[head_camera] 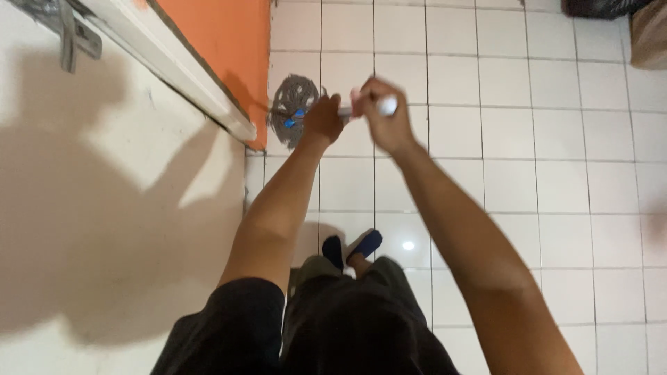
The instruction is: The person mops the tiled floor using a mop, dipping the mop head into a bucket of water and repeatedly scrubbing the tile surfaces around a doorway and near various household items.
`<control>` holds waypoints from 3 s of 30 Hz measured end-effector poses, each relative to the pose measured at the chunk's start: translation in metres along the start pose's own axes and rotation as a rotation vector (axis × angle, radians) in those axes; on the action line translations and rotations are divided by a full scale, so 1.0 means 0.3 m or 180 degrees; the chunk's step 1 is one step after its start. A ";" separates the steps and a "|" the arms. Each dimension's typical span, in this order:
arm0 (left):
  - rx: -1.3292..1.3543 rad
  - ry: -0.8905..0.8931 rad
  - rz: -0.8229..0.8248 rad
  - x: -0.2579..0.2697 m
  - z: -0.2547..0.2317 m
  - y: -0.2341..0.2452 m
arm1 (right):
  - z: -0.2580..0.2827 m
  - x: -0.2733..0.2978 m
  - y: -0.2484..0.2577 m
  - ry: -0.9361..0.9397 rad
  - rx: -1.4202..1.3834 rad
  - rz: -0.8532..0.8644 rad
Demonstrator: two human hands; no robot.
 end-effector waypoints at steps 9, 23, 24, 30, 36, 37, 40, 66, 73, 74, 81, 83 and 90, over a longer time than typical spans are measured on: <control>0.0412 0.1018 -0.0020 0.114 -0.182 -0.174 | 0.079 0.005 0.226 -0.0536 -0.0050 -0.0513; 0.2661 0.0492 0.0111 0.085 -1.004 -0.629 | 0.306 0.048 0.863 -0.0177 0.1473 -0.0441; 0.2911 0.0573 0.0335 0.099 -1.034 -0.646 | 0.288 0.056 0.866 -0.0255 0.1418 -0.0432; 0.2732 0.0309 0.0659 0.184 -1.071 -0.596 | 0.229 0.114 0.884 0.0180 0.1290 -0.0618; 0.2045 0.0185 -0.0007 0.254 -0.940 -0.321 | 0.273 0.189 0.733 0.0219 0.0305 -0.0684; 0.1846 0.0091 0.0044 0.285 -0.897 -0.271 | 0.274 0.212 0.697 0.0141 0.0087 -0.0662; 0.1105 -0.0014 0.0209 0.329 -0.721 -0.125 | 0.264 0.244 0.575 0.0162 -0.0308 -0.0677; 0.1143 0.0376 0.0699 0.474 -1.381 -0.617 | 0.447 0.430 1.345 -0.0095 0.0664 -0.0502; 0.1308 -0.0110 0.0924 0.484 -1.723 -0.833 | 0.451 0.454 1.597 -0.0181 0.0876 -0.1182; 0.1325 -0.0084 0.0888 0.479 -1.751 -0.845 | 0.433 0.465 1.627 -0.0072 0.0765 -0.1286; 0.0548 -0.0804 0.0140 0.264 -1.763 -0.920 | 0.160 0.509 1.752 0.1335 -0.0014 -0.1764; 0.0800 -0.0372 0.1073 0.195 -1.676 -1.002 | 0.072 0.545 1.750 0.1008 0.0472 -0.1602; 0.1258 -0.1170 0.0712 -0.016 -1.565 -1.303 | 0.007 0.410 1.788 0.0579 0.1325 -0.1310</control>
Point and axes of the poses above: each hand's wrist, its own x-axis away from the middle knuckle, its own y-axis out of the back of the hand, z = x × y, the point moved 1 cm from there along -x, towards the middle knuckle, and after that the axes turned 12 degrees about -z, right-handed, at the moved point
